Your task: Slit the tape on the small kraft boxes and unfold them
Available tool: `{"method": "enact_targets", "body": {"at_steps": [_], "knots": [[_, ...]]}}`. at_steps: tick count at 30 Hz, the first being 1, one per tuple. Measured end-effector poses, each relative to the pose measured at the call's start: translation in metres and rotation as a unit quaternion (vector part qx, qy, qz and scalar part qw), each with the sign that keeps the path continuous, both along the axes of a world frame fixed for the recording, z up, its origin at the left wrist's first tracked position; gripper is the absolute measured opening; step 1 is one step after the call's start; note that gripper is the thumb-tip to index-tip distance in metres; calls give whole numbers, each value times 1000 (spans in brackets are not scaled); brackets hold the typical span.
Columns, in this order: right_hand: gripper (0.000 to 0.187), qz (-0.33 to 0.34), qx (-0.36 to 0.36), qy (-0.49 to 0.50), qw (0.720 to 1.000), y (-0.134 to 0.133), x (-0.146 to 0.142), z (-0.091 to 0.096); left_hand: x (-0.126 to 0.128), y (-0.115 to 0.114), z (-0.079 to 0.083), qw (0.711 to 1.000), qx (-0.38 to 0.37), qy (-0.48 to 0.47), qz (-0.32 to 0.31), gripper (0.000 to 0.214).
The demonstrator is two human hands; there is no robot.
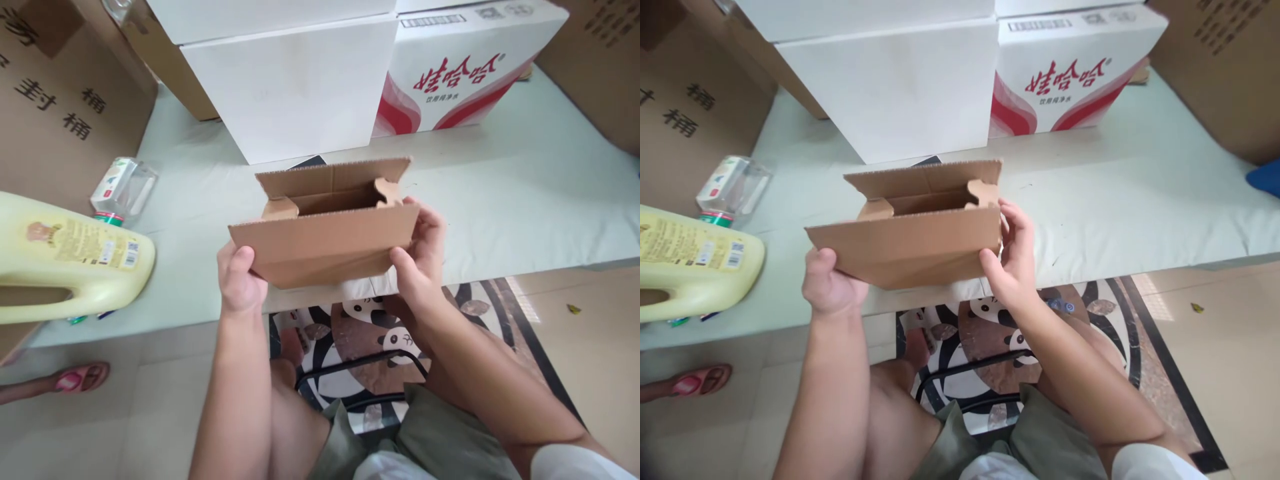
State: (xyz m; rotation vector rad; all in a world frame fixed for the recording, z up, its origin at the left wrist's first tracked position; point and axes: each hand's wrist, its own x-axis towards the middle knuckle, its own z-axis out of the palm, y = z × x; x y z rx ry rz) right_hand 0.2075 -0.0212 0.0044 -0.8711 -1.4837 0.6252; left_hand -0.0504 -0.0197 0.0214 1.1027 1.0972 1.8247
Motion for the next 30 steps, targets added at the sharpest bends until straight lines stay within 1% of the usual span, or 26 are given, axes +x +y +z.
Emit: {"method": "enact_targets", "body": {"at_steps": [3, 5, 7, 9, 11, 14, 16, 17, 19, 20, 24, 26, 28, 30], "knots": [[45, 6, -24, -2, 1000, 4, 4, -3, 2, 3, -5, 1000, 26, -1, -12, 42], [40, 0, -17, -10, 1000, 7, 8, -1, -1, 4, -8, 999, 38, 10, -16, 41], [36, -12, -4, -42, 999, 8, 11, 3, -4, 3, -9, 998, 53, 32, -31, 41], [31, -21, 12, -71, 997, 8, 12, 7, -6, 1, -7, 995, 70, 56, -53, 42], [30, -35, 19, -71, 997, 7, 10, 10, -6, 0, -5, 992, 80, 71, -68, 42], [30, -63, 9, -45, 997, 6, 5, 8, -2, -2, -3, 993, 71, 79, -52, 40], [19, -70, -6, -19, 997, 5, 2, 4, 1, -2, -3, 994, 68, 74, -33, 33], [16, -69, -15, -4, 998, 5, 1, 2, 2, -2, -4, 995, 72, 66, -28, 28], [31, -58, -27, 16, 998, 5, 1, -2, 2, -1, -7, 996, 77, 40, -29, 22], [40, -51, -31, 16, 998, 7, 2, -3, 2, -1, -8, 996, 74, 29, -33, 26], [69, -15, -47, -30, 998, 14, 13, -2, -4, -1, -14, 994, 47, 33, -96, 58], [77, 20, -66, -45, 997, 18, 18, 1, -6, -2, -14, 990, 31, 42, -132, 65], [82, 56, -76, -42, 995, 20, 21, 3, -6, -3, -15, 986, 21, 44, -157, 68], [84, 67, -75, -29, 995, 20, 21, 3, -7, -3, -15, 983, 22, 47, -175, 70]]}}
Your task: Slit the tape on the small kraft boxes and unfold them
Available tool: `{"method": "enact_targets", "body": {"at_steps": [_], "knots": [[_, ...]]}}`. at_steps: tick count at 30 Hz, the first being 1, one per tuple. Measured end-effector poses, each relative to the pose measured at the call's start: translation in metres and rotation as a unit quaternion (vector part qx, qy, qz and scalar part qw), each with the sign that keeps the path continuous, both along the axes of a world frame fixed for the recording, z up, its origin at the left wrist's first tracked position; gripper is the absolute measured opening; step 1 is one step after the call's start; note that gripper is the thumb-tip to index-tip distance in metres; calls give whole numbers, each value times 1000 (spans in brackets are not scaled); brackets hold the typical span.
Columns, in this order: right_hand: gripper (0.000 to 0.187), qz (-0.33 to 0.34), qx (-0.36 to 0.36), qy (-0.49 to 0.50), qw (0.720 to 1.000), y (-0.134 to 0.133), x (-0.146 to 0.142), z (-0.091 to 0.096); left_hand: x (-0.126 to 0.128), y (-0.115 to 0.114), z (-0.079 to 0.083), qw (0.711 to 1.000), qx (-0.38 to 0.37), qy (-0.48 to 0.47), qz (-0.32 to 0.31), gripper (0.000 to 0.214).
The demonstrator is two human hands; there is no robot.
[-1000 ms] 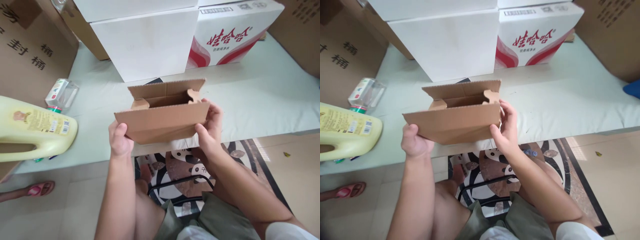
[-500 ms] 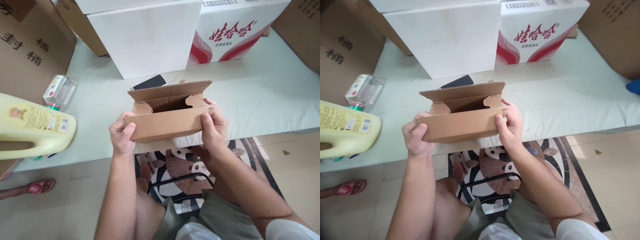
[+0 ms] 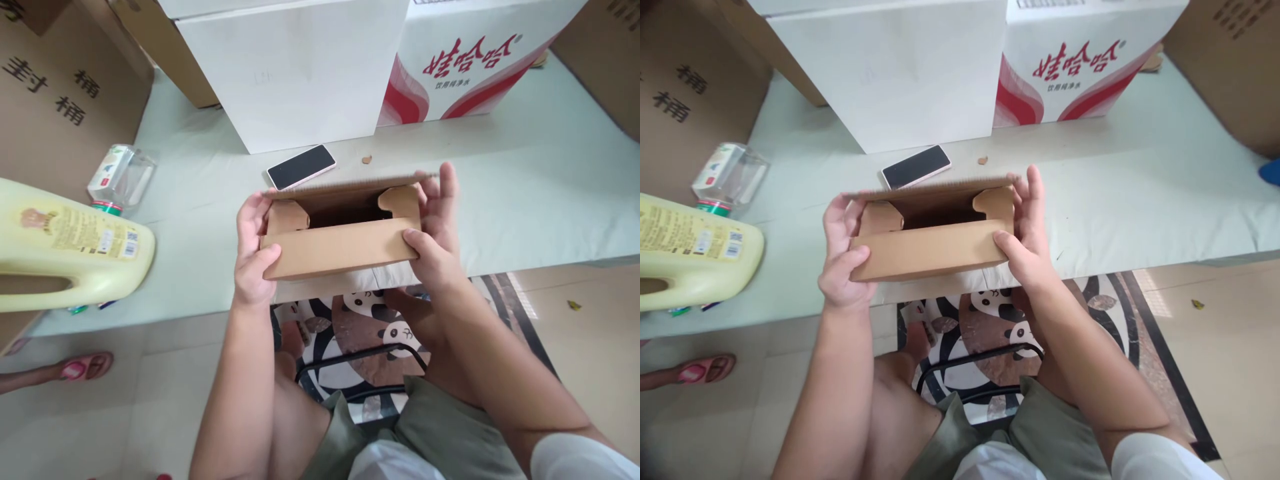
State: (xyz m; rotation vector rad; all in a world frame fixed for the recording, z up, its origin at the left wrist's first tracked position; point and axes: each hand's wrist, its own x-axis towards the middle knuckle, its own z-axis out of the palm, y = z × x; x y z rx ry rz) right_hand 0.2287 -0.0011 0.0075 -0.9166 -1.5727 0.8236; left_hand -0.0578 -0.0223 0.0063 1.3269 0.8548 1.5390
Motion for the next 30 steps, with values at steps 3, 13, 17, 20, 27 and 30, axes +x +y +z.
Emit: {"method": "enact_targets", "body": {"at_steps": [3, 13, 17, 20, 27, 30], "knots": [[70, -26, 13, 1, 1000, -2, 0, -4, -3, 1, -2, 1000, 12, 21, 9, 65], [29, -71, 36, -30, 996, -8, -5, -8, 0, 2, 2, 995, 12, 81, 62, 30], [39, -68, 31, -54, 996, -7, -4, -9, -1, 2, -1, 996, -1, 73, 58, 33], [42, -60, 28, -55, 996, -5, -5, -12, -4, 1, -2, 997, -11, 60, 38, 42], [43, -52, 36, -71, 995, -7, -3, -8, -3, -3, 0, 999, -17, 43, 13, 51], [40, -55, 31, -105, 992, -9, 1, -2, -4, -2, -1, 999, 2, 41, 10, 54]]}}
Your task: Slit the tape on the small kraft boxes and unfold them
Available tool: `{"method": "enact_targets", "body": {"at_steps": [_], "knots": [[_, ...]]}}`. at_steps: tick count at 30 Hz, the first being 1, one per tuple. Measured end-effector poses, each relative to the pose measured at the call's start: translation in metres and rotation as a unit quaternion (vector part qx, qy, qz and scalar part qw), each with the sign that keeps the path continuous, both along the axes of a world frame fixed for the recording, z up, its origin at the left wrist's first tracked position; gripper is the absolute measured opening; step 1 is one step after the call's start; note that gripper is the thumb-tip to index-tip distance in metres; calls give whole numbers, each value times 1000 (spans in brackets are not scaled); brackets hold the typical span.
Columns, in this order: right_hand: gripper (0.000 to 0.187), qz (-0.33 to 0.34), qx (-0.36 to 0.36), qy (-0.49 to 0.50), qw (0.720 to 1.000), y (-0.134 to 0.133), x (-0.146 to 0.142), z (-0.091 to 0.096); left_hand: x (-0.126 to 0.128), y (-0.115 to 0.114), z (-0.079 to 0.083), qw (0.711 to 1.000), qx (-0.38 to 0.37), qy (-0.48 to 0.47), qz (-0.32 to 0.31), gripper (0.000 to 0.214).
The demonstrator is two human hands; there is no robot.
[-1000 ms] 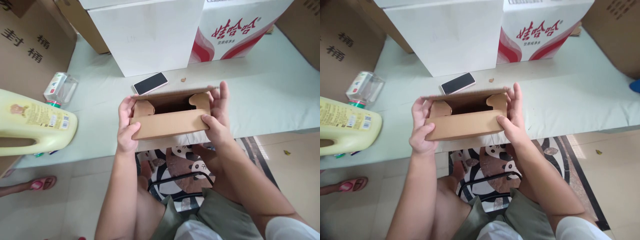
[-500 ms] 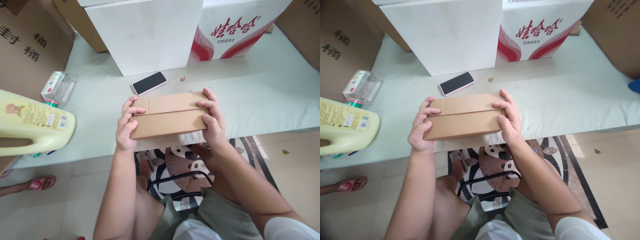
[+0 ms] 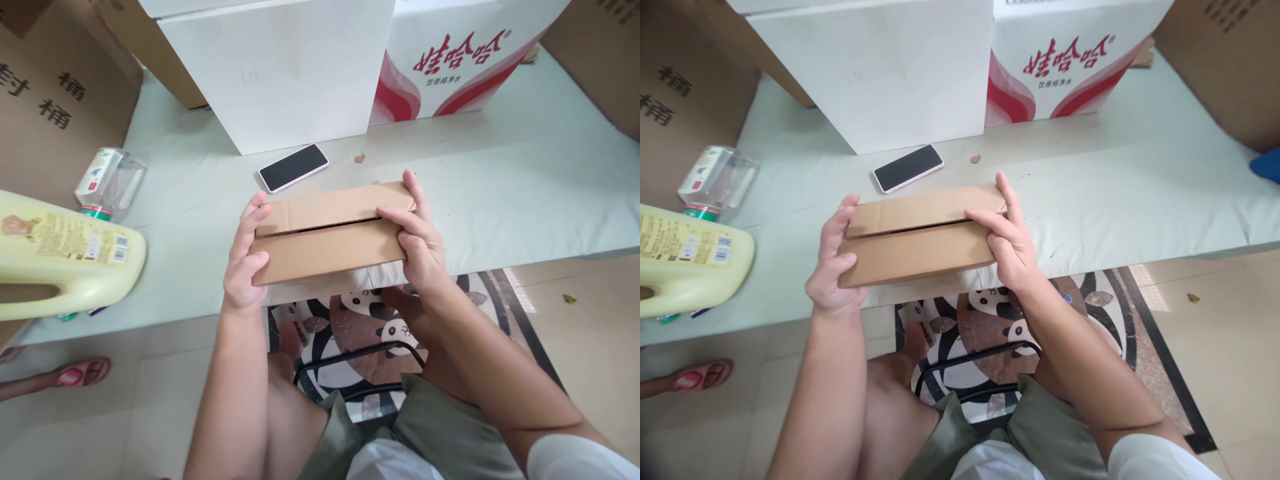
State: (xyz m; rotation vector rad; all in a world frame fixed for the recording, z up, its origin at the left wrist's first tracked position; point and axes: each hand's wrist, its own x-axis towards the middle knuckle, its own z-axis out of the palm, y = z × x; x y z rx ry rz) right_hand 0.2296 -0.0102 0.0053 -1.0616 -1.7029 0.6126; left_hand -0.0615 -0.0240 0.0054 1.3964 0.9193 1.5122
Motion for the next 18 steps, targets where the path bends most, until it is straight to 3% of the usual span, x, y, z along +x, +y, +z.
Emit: {"method": "enact_targets", "body": {"at_steps": [5, 18], "knots": [[38, 14, 3, -5, 1000, -1, 4, 5, 0, 2, 0, 1000, 15, 22, 11, 30], [39, 31, -46, -65, 996, 1, 10, 19, 2, 2, 5, 999, 12, 24, 34, 24]]}}
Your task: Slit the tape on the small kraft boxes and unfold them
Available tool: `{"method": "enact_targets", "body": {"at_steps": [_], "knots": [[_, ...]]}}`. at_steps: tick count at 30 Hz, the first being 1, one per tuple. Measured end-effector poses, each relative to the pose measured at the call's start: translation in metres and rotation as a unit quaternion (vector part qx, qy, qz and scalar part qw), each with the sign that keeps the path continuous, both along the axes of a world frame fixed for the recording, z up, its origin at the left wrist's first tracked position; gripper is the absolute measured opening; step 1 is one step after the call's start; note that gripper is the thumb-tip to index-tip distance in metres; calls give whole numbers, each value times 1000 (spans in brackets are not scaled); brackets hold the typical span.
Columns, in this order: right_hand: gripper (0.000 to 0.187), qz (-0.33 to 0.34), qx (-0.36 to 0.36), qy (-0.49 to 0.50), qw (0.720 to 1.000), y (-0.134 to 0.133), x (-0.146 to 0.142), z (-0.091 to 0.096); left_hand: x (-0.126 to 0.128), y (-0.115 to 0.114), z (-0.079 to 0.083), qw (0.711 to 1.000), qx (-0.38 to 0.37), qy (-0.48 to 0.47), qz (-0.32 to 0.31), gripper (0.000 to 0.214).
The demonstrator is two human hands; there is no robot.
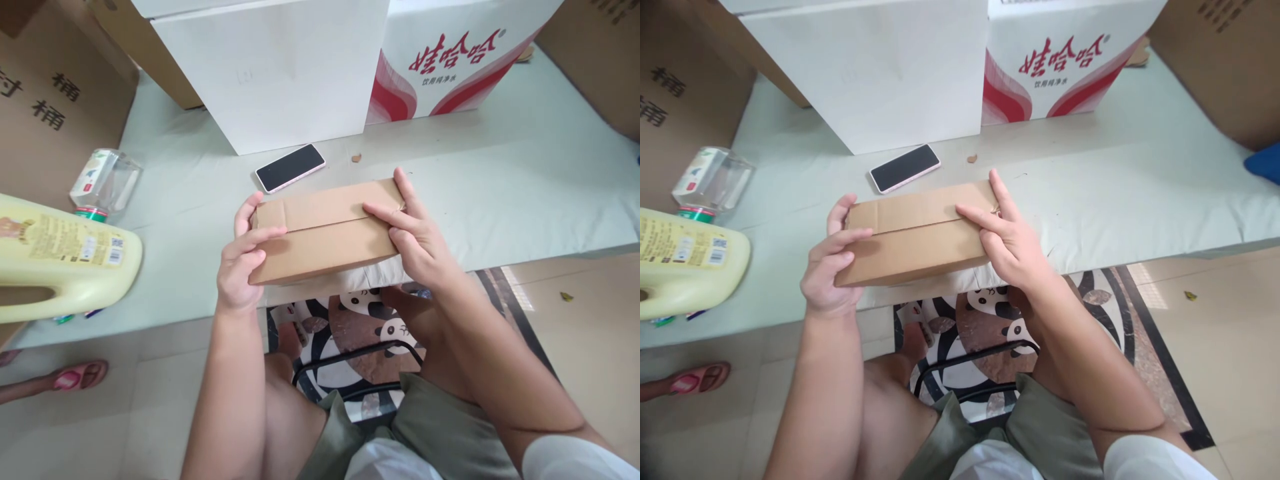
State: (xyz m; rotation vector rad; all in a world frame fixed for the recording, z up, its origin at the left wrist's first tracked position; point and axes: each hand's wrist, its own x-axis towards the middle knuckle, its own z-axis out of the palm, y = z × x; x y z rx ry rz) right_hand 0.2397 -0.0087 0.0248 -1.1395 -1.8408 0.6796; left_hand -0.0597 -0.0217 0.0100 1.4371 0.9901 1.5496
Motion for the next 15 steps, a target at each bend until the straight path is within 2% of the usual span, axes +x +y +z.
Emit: {"method": "enact_targets", "body": {"at_steps": [6, 11, 15], "knots": [[38, -3, -19, -24, 1000, 0, -1, 6, -2, 4, -1, 998, 36, 50, 14, 27], [34, -10, -5, -8, 1000, 2, -5, 6, -6, 8, -5, 995, 60, 70, 28, 22], [55, 20, -8, 69, 997, 5, 0, -11, -12, 9, -7, 995, 66, 67, 41, 21]]}}
